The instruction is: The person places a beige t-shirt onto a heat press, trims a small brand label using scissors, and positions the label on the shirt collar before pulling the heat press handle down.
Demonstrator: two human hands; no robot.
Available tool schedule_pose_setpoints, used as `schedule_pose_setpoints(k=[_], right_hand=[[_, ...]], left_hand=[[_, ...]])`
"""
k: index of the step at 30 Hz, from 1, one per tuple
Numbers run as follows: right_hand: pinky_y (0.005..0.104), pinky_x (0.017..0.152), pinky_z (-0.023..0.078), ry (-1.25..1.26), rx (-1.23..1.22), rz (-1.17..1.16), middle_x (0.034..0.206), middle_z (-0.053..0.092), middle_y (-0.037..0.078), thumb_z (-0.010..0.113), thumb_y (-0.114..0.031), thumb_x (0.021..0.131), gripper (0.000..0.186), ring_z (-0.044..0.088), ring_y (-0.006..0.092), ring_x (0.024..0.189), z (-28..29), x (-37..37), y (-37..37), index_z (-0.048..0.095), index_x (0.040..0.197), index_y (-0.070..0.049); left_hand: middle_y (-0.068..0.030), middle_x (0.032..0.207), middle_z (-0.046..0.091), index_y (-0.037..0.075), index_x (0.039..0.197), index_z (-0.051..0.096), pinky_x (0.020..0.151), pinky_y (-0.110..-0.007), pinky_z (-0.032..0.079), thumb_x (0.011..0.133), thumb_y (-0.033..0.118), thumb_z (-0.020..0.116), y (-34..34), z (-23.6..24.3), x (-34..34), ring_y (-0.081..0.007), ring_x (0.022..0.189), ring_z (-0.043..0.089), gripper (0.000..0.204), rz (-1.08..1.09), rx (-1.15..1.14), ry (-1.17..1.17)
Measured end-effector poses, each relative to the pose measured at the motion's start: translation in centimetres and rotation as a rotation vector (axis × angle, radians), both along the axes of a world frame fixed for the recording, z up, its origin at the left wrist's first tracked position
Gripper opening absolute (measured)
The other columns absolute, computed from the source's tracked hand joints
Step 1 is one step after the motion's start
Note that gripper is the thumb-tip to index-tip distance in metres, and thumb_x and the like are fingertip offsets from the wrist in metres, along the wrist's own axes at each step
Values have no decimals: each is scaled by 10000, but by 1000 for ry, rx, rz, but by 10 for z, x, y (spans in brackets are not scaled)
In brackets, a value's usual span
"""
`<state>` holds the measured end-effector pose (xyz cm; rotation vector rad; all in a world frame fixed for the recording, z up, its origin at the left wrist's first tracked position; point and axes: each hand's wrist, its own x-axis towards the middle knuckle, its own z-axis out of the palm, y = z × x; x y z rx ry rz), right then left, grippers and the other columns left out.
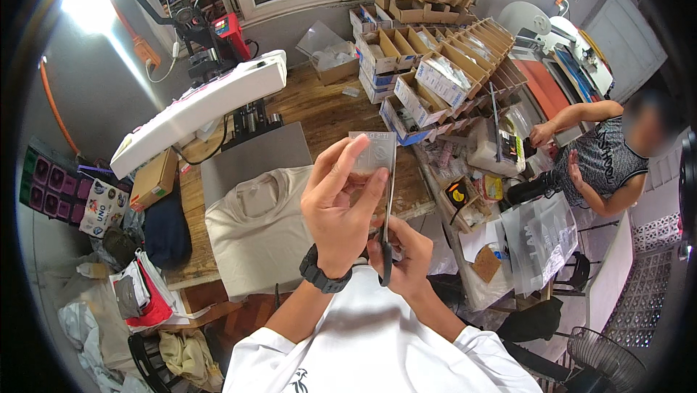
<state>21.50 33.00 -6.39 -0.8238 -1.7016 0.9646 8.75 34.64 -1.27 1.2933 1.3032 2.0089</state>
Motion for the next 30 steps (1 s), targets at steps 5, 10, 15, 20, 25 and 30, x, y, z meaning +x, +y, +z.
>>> schedule_pose_setpoints(k=[5,10,15,20,25,30], right_hand=[[245,561,505,-8,-8,0,708,642,86,738,-26,777,317,610,124,562,1,3,1,648,1075,35],[259,561,524,-8,50,-36,686,640,85,741,-18,779,319,629,134,566,-1,0,4,650,1079,37],[250,549,507,-20,28,-58,659,630,74,746,-29,787,312,610,121,539,-5,1,8,651,1078,32],[224,532,463,-26,14,-77,649,622,67,742,-43,809,285,582,94,522,-13,3,13,650,1071,20],[228,526,452,14,-122,-117,644,617,63,737,-54,827,262,575,78,534,-20,2,22,655,1068,8],[233,529,448,-1,-194,-181,650,618,56,732,-63,843,226,577,66,556,-45,5,37,666,1050,-2]], left_hand=[[-117,1283,570,16,1281,645,733,-230,586,840,-79,727,4,-2,1,-114,871,681,459,-16,16,-9],[-79,1263,613,41,1293,651,645,-182,500,828,-34,762,8,-3,3,-38,772,613,484,25,24,6],[-101,1279,582,23,1290,643,711,-216,558,841,-59,736,12,-6,3,-86,843,652,466,-9,-5,3],[-109,1284,566,6,1285,639,735,-233,583,851,-68,719,21,-12,5,-105,874,666,448,-47,-27,-31],[-100,1281,567,-5,1284,636,733,-227,574,859,-63,709,34,-20,9,-101,883,664,436,-81,-105,-55],[-55,1274,582,3,1304,629,689,-184,500,868,-29,712,56,-35,17,-40,787,589,445,-90,-136,-115]])
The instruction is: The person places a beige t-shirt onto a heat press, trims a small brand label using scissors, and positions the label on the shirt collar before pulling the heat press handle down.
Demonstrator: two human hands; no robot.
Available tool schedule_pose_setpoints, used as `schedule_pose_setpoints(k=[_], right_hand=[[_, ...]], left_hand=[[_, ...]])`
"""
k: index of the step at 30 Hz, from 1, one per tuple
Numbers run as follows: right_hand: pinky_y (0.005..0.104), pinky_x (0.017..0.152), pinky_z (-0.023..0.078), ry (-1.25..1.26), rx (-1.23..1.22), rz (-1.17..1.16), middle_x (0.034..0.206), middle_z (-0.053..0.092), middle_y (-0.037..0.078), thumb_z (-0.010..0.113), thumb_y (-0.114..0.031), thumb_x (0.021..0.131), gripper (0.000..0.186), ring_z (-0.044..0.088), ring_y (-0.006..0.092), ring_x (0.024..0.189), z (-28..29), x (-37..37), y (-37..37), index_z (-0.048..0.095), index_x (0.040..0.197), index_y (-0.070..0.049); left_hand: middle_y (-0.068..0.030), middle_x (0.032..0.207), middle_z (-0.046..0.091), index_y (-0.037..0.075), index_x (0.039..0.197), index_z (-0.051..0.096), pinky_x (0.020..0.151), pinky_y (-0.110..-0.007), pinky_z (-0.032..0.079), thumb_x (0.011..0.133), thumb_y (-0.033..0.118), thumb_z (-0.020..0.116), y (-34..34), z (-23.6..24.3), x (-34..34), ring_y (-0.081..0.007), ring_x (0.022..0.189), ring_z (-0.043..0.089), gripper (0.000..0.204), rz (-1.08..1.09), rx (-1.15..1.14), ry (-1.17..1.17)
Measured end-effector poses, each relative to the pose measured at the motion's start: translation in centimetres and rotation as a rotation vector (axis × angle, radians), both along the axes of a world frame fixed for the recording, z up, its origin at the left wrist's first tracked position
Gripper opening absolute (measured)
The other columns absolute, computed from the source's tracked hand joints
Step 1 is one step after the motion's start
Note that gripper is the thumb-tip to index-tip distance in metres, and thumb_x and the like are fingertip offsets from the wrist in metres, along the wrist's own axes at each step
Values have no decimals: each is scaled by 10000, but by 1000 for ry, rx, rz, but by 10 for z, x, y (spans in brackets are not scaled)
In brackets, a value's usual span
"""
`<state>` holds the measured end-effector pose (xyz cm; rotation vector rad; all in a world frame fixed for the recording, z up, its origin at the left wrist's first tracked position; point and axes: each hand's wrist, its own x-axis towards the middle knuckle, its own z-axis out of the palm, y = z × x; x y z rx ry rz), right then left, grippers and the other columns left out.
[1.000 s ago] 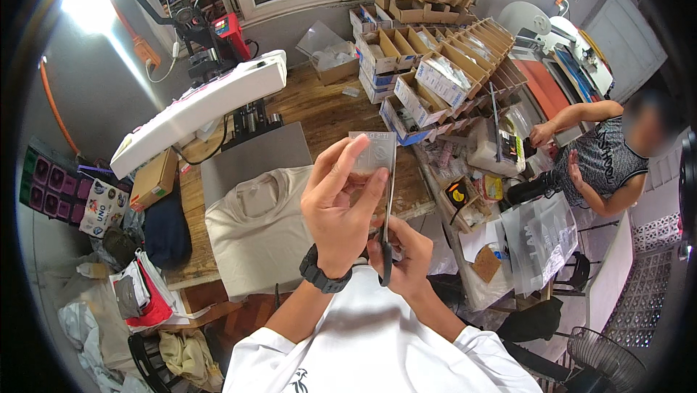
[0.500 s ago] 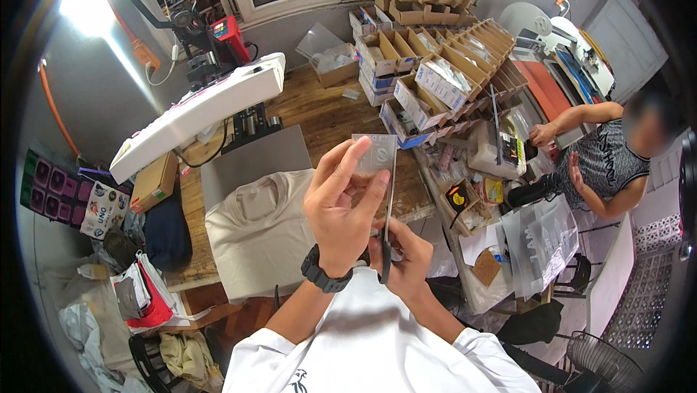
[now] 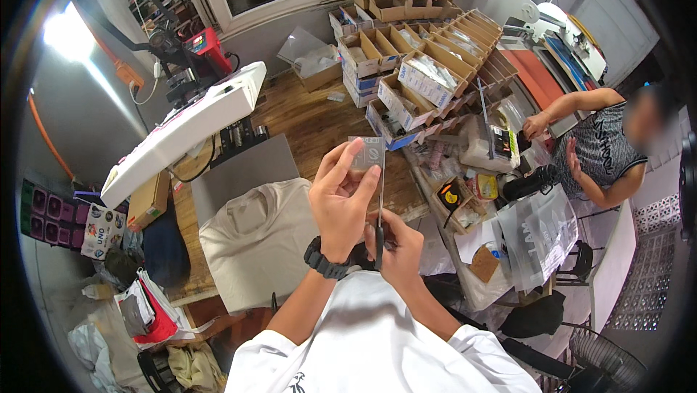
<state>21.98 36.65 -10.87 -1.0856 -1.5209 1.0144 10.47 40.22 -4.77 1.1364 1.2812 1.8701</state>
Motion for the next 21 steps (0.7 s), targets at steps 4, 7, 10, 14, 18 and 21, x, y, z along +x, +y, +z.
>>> schedule_pose_setpoints(k=[4,7,10,14,18,21], right_hand=[[226,470,434,-17,-21,-30,661,602,-3,671,-70,935,203,534,47,525,-9,5,19,639,1100,44],[233,487,450,66,-160,-113,707,609,7,665,-88,944,210,550,51,566,-3,12,32,637,1114,33],[206,525,419,141,-163,-135,748,624,-17,696,-118,932,226,546,34,613,8,25,48,646,1124,-10],[195,536,407,220,-173,-8,753,618,-25,726,-111,906,289,527,21,623,30,24,30,636,1158,-3],[189,539,372,76,-28,128,745,609,-22,769,-114,849,341,503,21,638,37,27,27,649,1149,-4],[191,542,363,90,-21,214,740,601,-27,788,-133,823,363,491,20,637,56,23,9,654,1133,2]], left_hand=[[-46,1218,608,4,1333,604,721,-190,498,864,-30,715,26,-18,6,-49,777,586,483,-4,15,-85],[-49,1108,658,14,1349,592,748,-192,497,870,-36,703,33,-22,10,-62,801,599,495,0,-14,-183],[-51,1006,691,-9,1291,625,771,-196,503,875,-31,694,36,-12,-3,-77,846,620,422,-9,-59,-127],[-29,944,674,-45,1182,650,699,-206,455,896,-4,668,22,-11,-10,-51,771,571,290,12,-49,-150],[-60,992,675,-62,1139,649,790,-266,557,884,-42,649,14,30,-16,-109,896,650,256,-103,130,-225],[-64,1001,667,-44,1185,637,771,-254,569,871,-67,640,0,51,-27,-102,862,654,314,-157,101,-125]])
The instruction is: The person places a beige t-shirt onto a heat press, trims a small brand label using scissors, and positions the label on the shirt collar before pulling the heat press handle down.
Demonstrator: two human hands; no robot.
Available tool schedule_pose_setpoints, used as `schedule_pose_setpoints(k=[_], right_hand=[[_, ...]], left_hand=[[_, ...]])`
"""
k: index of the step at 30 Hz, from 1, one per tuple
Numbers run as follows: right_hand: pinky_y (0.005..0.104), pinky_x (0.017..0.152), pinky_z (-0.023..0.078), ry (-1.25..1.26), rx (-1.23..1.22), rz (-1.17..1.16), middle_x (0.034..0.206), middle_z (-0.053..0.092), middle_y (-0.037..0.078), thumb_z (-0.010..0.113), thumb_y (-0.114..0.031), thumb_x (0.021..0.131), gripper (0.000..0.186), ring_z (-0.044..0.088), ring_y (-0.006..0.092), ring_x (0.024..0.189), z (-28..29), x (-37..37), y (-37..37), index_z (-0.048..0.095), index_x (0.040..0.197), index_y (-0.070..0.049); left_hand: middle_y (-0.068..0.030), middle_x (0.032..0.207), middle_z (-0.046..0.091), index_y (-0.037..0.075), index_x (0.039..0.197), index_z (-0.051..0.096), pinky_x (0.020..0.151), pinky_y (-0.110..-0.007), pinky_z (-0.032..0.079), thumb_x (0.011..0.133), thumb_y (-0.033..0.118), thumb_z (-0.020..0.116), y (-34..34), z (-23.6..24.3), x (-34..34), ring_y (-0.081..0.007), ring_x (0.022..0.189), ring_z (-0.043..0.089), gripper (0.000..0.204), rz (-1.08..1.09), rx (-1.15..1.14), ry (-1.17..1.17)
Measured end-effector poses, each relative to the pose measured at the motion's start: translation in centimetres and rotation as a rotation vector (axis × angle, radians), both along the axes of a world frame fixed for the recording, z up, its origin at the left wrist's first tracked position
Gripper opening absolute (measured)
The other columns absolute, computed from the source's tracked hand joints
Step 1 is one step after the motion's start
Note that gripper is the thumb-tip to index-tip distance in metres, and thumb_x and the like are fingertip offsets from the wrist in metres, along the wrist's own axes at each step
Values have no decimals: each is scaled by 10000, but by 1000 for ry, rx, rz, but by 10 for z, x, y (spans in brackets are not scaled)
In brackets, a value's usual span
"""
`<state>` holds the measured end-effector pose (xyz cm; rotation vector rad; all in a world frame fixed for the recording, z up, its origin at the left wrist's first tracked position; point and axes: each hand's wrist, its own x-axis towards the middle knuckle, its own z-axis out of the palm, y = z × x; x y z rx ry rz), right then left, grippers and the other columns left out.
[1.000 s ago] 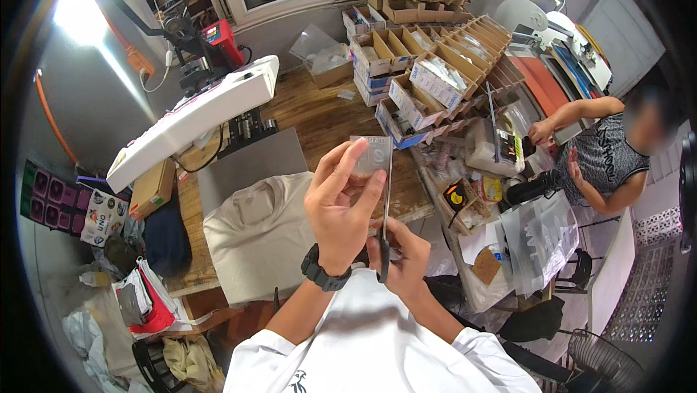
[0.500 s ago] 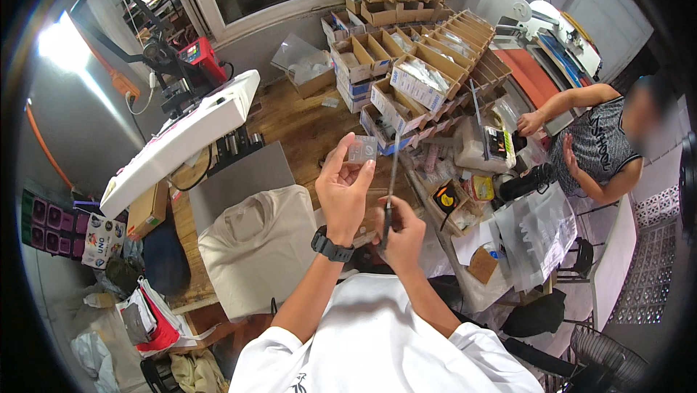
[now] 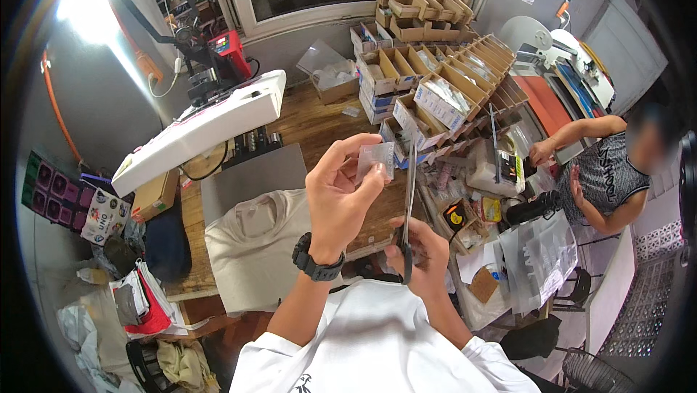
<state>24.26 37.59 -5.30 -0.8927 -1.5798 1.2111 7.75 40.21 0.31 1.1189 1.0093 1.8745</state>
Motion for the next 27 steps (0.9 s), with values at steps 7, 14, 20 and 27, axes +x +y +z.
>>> schedule_pose_setpoints(k=[7,14,20,27], right_hand=[[196,539,357,86,16,142,734,621,-15,731,-112,821,414,475,23,605,4,0,-13,622,1206,-2],[191,511,385,103,119,154,702,628,-19,709,-51,778,425,498,34,572,9,-11,-20,635,1193,6],[207,556,471,42,153,90,672,619,28,748,-45,743,389,581,66,570,16,-14,-24,647,1114,17],[236,536,480,-40,300,50,652,625,42,755,-51,725,376,619,123,526,25,-17,-23,656,1083,10]], left_hand=[[-111,1006,710,-1,1142,699,680,-237,554,803,-64,771,-16,19,-3,-118,808,681,352,328,241,335],[-106,1028,711,-5,1045,745,664,-210,536,791,-84,769,-20,18,11,-110,801,687,267,423,270,283],[-116,1091,686,-19,1104,729,699,-225,564,794,-87,771,-27,16,17,-112,799,688,321,428,233,263],[-104,1064,696,0,1108,737,595,-199,493,789,-58,793,-29,18,17,-98,783,684,329,454,224,288]])
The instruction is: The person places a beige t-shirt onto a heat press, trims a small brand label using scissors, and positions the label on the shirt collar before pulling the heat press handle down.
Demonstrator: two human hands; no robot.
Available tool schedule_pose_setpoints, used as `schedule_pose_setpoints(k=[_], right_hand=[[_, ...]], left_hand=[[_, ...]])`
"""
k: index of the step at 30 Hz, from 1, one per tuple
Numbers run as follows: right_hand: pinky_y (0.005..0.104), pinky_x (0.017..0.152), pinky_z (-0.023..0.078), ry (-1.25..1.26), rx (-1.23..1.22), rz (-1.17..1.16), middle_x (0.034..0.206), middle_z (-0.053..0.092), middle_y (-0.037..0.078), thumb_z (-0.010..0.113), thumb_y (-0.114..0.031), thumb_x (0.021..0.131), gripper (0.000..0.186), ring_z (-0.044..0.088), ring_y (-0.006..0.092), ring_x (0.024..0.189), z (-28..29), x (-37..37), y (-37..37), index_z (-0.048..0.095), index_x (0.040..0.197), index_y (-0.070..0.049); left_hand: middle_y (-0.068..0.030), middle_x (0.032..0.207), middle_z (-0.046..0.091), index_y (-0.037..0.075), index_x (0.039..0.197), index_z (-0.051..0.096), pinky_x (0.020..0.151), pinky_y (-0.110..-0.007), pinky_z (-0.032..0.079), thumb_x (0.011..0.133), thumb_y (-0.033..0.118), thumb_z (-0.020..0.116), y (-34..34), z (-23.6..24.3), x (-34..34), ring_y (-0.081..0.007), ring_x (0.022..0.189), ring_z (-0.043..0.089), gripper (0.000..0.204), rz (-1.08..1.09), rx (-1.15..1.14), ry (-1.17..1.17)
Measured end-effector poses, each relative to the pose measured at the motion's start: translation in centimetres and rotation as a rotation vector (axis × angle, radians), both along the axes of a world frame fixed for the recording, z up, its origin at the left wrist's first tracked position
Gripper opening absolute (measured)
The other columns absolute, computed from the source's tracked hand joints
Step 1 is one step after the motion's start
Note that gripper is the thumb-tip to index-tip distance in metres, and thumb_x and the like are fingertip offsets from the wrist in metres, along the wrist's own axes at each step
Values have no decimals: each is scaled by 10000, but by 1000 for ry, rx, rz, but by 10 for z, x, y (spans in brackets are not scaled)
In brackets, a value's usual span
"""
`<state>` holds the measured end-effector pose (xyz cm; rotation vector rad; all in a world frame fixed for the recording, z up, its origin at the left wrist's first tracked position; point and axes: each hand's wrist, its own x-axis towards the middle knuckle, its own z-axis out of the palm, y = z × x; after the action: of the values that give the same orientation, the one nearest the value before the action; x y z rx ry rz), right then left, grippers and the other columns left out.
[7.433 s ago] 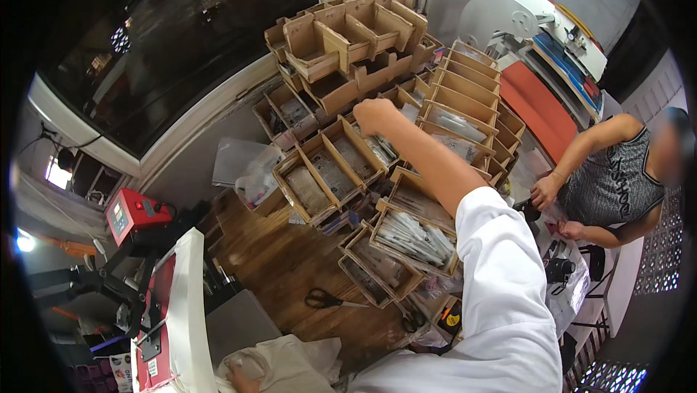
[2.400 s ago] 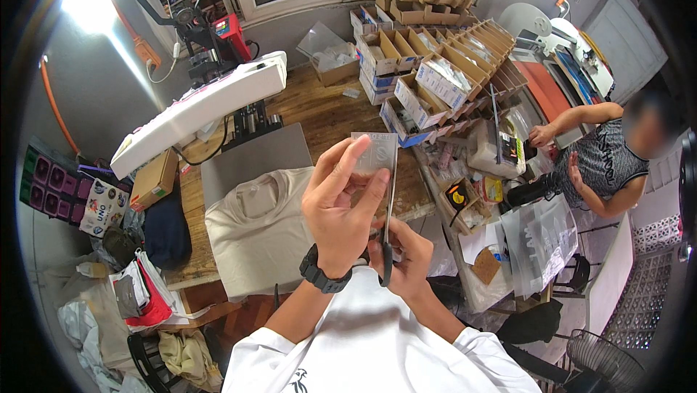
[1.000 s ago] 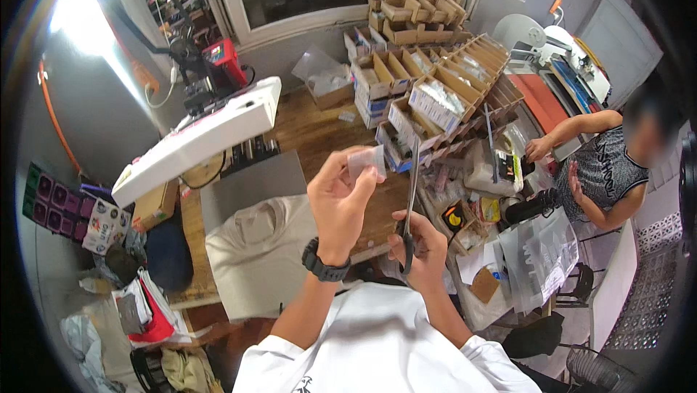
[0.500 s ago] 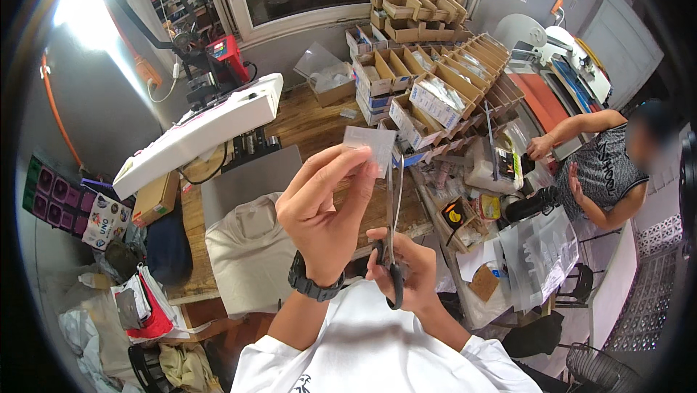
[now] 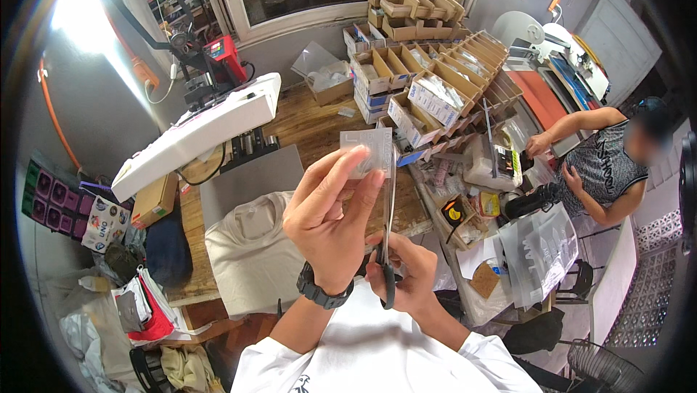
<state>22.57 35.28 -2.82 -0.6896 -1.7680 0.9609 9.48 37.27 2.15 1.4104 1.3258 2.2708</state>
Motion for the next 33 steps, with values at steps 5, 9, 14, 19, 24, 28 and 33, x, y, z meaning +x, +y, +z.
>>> schedule_pose_setpoints(k=[5,9,14,19,24,28,33], right_hand=[[248,525,474,-28,79,-51,649,625,48,755,-57,718,374,620,145,513,1,-1,2,658,1073,13],[250,527,477,-45,120,-72,648,626,48,755,-57,717,366,620,144,512,5,-1,3,662,1065,9],[252,525,477,-41,116,-88,649,627,50,756,-54,714,357,620,145,510,1,-3,2,666,1054,5],[254,529,477,8,87,-94,644,625,50,755,-45,702,362,629,151,520,-5,-5,1,671,1051,-1],[254,534,481,-10,111,-120,639,625,48,751,-36,694,362,636,155,525,-3,-7,2,676,1047,-6],[256,535,486,-5,112,-121,639,625,48,749,-32,696,355,635,154,520,-1,-9,2,680,1043,-8],[255,534,487,-7,118,-141,633,620,54,741,-24,710,330,633,149,518,-1,-9,3,683,1034,-1]], left_hand=[[-116,1075,694,-6,1112,733,635,-214,528,790,-60,791,-2,-1,0,-114,793,688,332,-6,-46,16],[-120,1077,696,-4,1117,733,652,-221,538,789,-65,788,-2,0,1,-119,805,691,338,-28,-17,0],[-104,1132,679,-6,1168,707,677,-196,544,822,-60,764,0,-6,0,-83,829,652,355,-64,-12,10],[-108,1120,682,-10,1153,711,676,-200,543,816,-60,769,-4,-1,-2,-90,824,665,346,-79,-64,-9],[-120,1105,684,-11,1126,724,665,-213,533,808,-61,776,-3,1,0,-108,818,682,326,-101,-72,-54],[-123,1104,684,-12,1130,723,664,-212,534,810,-62,774,-3,1,-1,-107,819,680,328,-89,-59,-41],[-90,1110,686,-1,1174,706,670,-176,531,822,-63,761,-1,1,-1,-61,805,643,362,-83,-52,5]])
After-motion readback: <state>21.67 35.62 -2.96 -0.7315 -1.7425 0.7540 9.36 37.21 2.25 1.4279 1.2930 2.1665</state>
